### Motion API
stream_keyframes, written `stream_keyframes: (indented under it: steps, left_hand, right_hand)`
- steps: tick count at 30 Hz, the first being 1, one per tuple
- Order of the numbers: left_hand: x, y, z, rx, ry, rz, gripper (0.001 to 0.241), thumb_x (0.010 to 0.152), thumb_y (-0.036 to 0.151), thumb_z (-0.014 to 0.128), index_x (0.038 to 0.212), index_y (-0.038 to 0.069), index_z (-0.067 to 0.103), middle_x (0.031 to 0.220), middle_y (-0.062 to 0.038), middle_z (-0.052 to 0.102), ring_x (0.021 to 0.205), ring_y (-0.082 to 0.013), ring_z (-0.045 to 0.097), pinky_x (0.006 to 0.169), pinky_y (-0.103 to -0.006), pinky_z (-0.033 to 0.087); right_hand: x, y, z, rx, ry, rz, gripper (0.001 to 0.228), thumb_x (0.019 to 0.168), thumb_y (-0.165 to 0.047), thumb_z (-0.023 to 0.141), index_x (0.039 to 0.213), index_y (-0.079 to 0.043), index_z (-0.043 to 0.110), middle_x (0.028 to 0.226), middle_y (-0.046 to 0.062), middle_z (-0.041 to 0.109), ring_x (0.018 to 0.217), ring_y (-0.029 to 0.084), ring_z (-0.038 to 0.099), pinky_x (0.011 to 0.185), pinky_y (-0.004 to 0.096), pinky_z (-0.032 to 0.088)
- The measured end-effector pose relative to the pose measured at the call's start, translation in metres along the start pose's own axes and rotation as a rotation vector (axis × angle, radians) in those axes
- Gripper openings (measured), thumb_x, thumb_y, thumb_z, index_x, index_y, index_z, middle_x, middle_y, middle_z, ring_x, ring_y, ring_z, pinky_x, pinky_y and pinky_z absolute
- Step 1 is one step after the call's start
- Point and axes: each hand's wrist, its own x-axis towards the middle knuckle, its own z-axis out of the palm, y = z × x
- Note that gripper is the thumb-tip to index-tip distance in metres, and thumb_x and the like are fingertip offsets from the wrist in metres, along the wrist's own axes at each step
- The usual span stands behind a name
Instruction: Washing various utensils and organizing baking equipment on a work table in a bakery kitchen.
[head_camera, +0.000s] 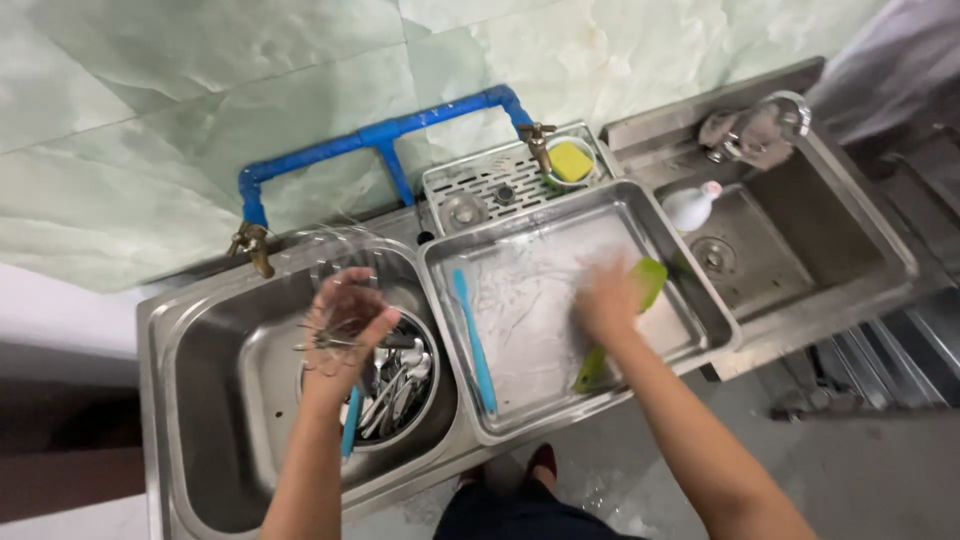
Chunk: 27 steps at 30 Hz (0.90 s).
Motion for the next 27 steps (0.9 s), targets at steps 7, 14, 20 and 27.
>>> stream_keyframes:
  steps: [7, 14, 20, 27]
  left_hand:
    - [0.016, -0.019, -0.021, -0.012, 0.045, 0.067, 0.05, 0.083, 0.002, 0.083, 0.127, 0.007, 0.059, 0.093, 0.003, 0.067, 0.086, -0.0069, 0.065, 0.079, -0.0236, 0.054]
    - [0.016, -0.014, -0.04, -0.012, -0.008, -0.006, 0.048, 0.083, 0.001, 0.082, 0.126, 0.006, 0.06, 0.089, 0.003, 0.066, 0.082, -0.0056, 0.062, 0.078, -0.0223, 0.052]
    - [0.017, -0.01, -0.059, -0.031, -0.024, -0.009, 0.048, 0.084, 0.001, 0.081, 0.127, 0.006, 0.06, 0.089, 0.004, 0.067, 0.083, -0.0055, 0.062, 0.079, -0.0225, 0.052]
    - [0.011, -0.01, -0.084, -0.09, -0.039, -0.025, 0.052, 0.082, 0.0, 0.081, 0.128, 0.008, 0.057, 0.091, 0.003, 0.068, 0.084, -0.0047, 0.064, 0.078, -0.0218, 0.053]
  right_hand:
    - [0.022, 0.015, 0.081, 0.075, 0.201, 0.012, 0.072, 0.097, -0.027, 0.059, 0.157, 0.0, 0.031, 0.162, 0.033, 0.025, 0.152, 0.051, 0.027, 0.126, 0.058, 0.022]
    - [0.012, -0.111, 0.021, 0.107, -0.068, -0.387, 0.066, 0.097, -0.035, 0.052, 0.158, -0.014, 0.036, 0.167, 0.025, 0.021, 0.151, 0.049, 0.025, 0.12, 0.06, 0.024]
    - [-0.004, -0.172, 0.048, -0.111, -0.061, -0.205, 0.064, 0.1, -0.055, 0.05, 0.157, -0.03, 0.034, 0.167, 0.023, 0.015, 0.15, 0.054, 0.015, 0.118, 0.068, 0.022]
    - [-0.017, -0.166, 0.011, 0.157, -0.079, -0.552, 0.087, 0.088, -0.043, 0.063, 0.161, -0.013, 0.026, 0.164, 0.028, 0.023, 0.144, 0.052, 0.031, 0.111, 0.065, 0.033]
